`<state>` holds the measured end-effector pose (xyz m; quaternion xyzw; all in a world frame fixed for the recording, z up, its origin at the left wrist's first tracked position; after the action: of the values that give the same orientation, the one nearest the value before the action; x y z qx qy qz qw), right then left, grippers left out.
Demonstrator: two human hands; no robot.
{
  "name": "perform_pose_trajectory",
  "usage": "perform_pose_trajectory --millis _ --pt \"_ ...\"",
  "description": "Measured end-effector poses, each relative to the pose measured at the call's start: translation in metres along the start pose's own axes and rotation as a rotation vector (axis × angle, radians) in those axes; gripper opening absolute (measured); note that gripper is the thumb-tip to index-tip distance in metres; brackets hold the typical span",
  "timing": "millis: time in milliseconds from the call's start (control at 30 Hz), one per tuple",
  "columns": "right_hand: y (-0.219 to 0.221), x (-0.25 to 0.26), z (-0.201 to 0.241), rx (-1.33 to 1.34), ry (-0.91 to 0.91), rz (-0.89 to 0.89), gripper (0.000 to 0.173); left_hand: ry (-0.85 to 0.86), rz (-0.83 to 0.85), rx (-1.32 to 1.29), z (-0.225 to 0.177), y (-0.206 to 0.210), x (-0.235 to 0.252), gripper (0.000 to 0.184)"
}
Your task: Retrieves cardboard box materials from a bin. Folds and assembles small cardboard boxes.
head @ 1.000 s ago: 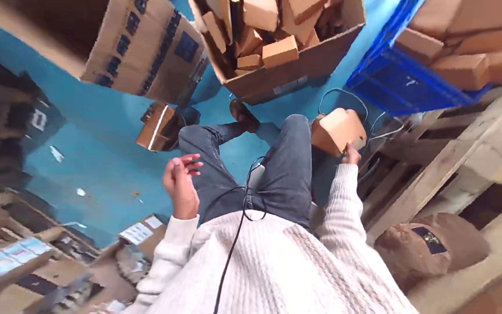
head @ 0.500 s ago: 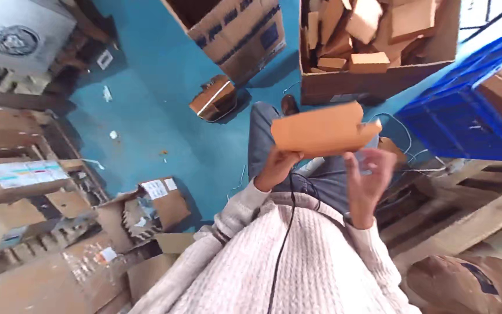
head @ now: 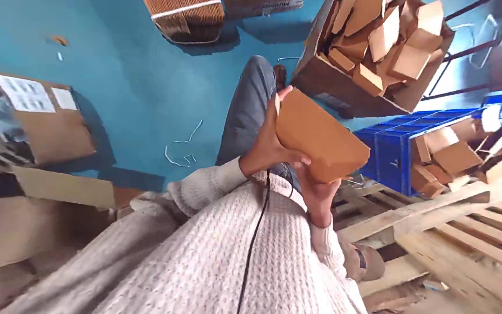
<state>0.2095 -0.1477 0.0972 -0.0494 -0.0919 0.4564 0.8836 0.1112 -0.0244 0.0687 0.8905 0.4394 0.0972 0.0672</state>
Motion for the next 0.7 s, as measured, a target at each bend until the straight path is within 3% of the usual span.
perform_pose_trajectory --millis 67,200,267,300,333,400,500,567,633,700 --pt "0.0 -0.004 0.0 -0.022 0.041 -0.126 0.031 -0.013 0.072 0.051 -0.002 0.005 0.005 0.138" --pt "-0.011 -0.001 -0.014 -0.199 0.037 -0.425 0.06 0.149 0.164 0.144 -0.004 0.029 0.005 0.139" --pt "-0.002 -0.007 -0.008 -0.37 0.034 -0.343 0.068 0.062 0.258 0.05 -0.006 0.043 -0.006 0.135" --pt "0.009 -0.011 -0.003 -0.448 0.023 -0.216 0.074 -0.016 0.24 -0.011 -0.007 0.044 -0.012 0.121" --pt "0.02 -0.014 0.004 -0.548 -0.02 -0.11 0.079 -0.091 0.17 -0.064 -0.007 0.04 -0.015 0.095" --pt "0.021 -0.013 0.016 -0.527 -0.096 -0.048 0.074 -0.22 0.056 -0.131 -0.007 0.021 -0.007 0.055" --pt "-0.018 0.004 0.018 -0.403 -0.165 -0.133 0.079 -0.196 0.024 -0.202 -0.004 -0.01 0.006 0.042" --pt "-0.032 0.023 0.01 -0.338 -0.138 -0.078 0.098 -0.133 0.064 -0.22 -0.01 -0.015 0.008 0.046" --pt "-0.025 0.03 0.001 -0.213 -0.073 0.025 0.108 -0.113 0.07 -0.195 -0.013 -0.009 0.006 0.068" --pt "-0.018 0.03 -0.002 -0.153 -0.081 -0.019 0.103 -0.011 0.019 -0.137 -0.016 -0.008 0.01 0.082"
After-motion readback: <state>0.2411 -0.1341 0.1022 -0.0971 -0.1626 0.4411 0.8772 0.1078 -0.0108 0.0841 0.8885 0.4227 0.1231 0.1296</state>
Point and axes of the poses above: each hand's wrist, its own x-axis towards the middle knuckle, its own y-axis out of the palm, z = x × y, the point moved 6 cm from there along x, towards the middle knuckle, and after that the axes turned 4 degrees about y, right-handed, at the moved point
